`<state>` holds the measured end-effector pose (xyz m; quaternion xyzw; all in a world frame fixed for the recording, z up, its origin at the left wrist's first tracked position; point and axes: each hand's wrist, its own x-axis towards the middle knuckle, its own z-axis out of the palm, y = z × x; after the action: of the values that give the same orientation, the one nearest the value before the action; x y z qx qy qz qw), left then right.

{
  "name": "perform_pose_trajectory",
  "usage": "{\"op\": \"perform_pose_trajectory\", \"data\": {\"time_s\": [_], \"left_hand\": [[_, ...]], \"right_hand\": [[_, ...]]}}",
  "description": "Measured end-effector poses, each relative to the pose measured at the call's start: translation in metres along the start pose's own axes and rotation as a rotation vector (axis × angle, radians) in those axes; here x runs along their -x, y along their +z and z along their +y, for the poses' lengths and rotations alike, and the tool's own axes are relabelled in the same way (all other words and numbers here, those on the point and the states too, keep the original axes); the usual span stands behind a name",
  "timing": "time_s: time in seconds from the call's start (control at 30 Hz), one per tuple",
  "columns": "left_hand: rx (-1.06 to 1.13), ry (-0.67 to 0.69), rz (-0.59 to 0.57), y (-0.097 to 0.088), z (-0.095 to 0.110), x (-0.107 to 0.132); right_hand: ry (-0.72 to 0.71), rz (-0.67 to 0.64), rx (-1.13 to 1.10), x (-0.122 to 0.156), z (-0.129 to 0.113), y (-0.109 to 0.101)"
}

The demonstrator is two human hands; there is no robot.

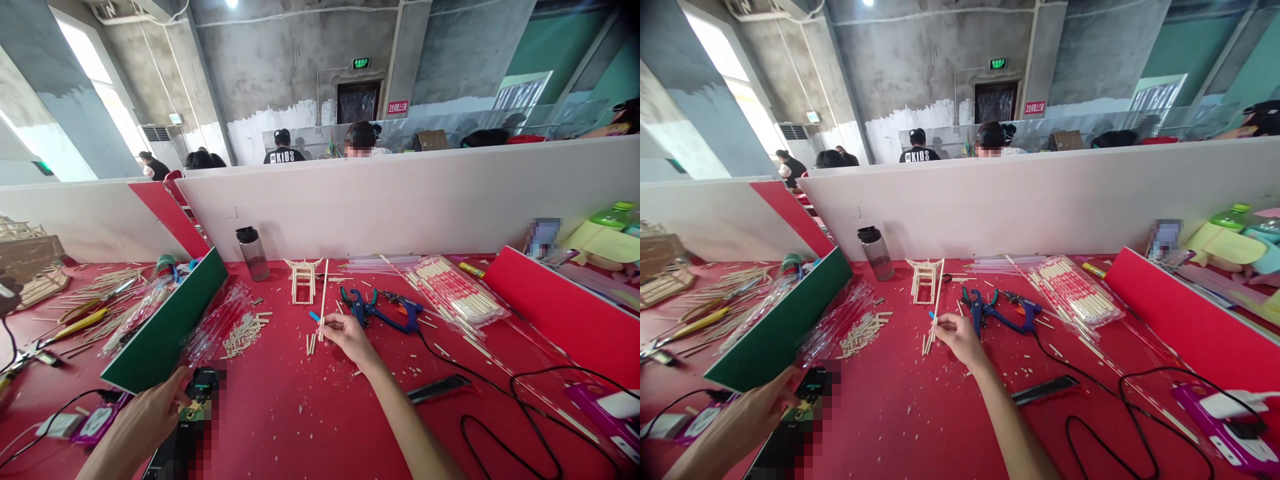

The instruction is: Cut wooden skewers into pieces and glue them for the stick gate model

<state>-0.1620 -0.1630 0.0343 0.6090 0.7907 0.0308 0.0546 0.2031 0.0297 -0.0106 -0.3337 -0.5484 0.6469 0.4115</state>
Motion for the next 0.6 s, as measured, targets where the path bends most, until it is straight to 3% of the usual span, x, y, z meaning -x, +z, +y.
{"op": "perform_pose_trajectory", "data": {"time_s": [0.1, 0.6], "left_hand": [[0.091, 0.01, -0.111, -0.0028, 0.0004, 0.0005], [0.117, -0.009, -0.123, 0.0057, -0.0058, -0.0024]], "right_hand": [[-0.001, -0.01, 0.006, -0.0003, 0.0005, -0.0003], [-0.024, -0.019, 0.004, -0.0011, 0.0007, 0.001]]}}
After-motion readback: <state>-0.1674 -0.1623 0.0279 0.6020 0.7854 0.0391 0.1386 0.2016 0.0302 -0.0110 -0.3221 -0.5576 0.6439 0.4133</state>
